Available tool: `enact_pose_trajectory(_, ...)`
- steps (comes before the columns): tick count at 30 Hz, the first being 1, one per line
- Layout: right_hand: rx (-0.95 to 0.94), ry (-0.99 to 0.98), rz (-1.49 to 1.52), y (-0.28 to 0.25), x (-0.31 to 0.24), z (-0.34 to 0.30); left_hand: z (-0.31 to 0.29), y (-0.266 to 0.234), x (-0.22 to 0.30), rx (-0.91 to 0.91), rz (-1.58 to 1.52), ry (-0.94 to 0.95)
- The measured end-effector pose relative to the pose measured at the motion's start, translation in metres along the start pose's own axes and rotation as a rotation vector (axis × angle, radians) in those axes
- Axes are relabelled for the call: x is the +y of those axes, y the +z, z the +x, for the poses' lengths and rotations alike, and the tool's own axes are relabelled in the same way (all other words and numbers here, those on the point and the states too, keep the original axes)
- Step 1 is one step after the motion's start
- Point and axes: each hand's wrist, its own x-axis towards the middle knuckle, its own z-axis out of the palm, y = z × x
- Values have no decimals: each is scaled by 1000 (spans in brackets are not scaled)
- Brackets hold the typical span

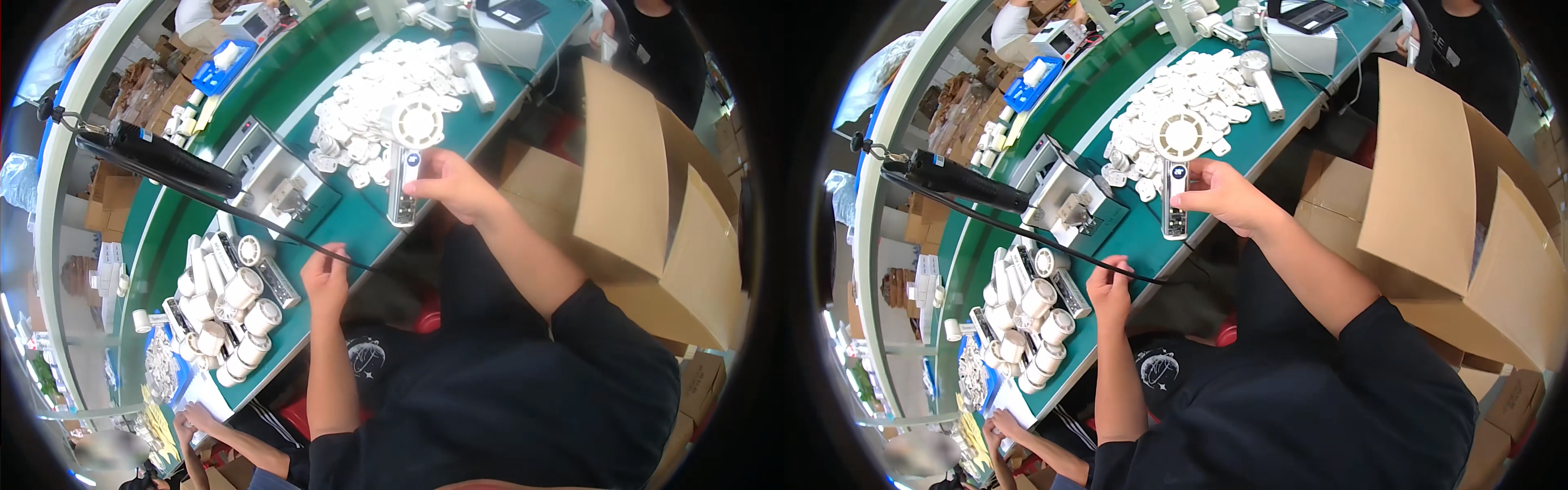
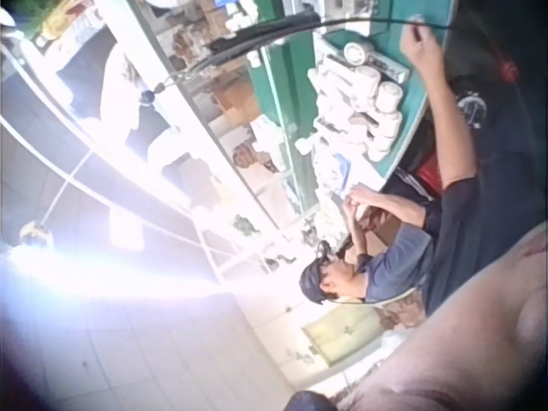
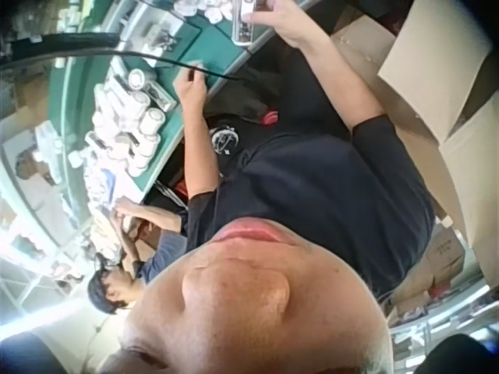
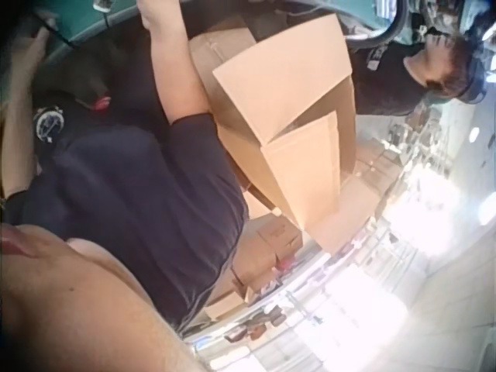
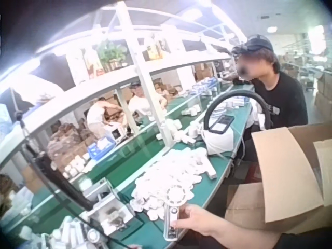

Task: The person assembles portable fans by attaching bottom covers onto the fan bodies, securing them with an electric screwdriver, testing the fans, and placing the assembled fans into a cardboard box.

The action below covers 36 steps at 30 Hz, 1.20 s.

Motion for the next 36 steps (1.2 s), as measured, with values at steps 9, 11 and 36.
enact_pose_trajectory(9,-29,22,45,-1,18,28,6,0,3,15,-182,-177)
enact_pose_trajectory(11,12,-8,37,-1,13,33,8,1,4,54,-193,-188)
enact_pose_trajectory(36,-316,-138,-651,45,25,269,5,-6,-9,14,-249,-216)
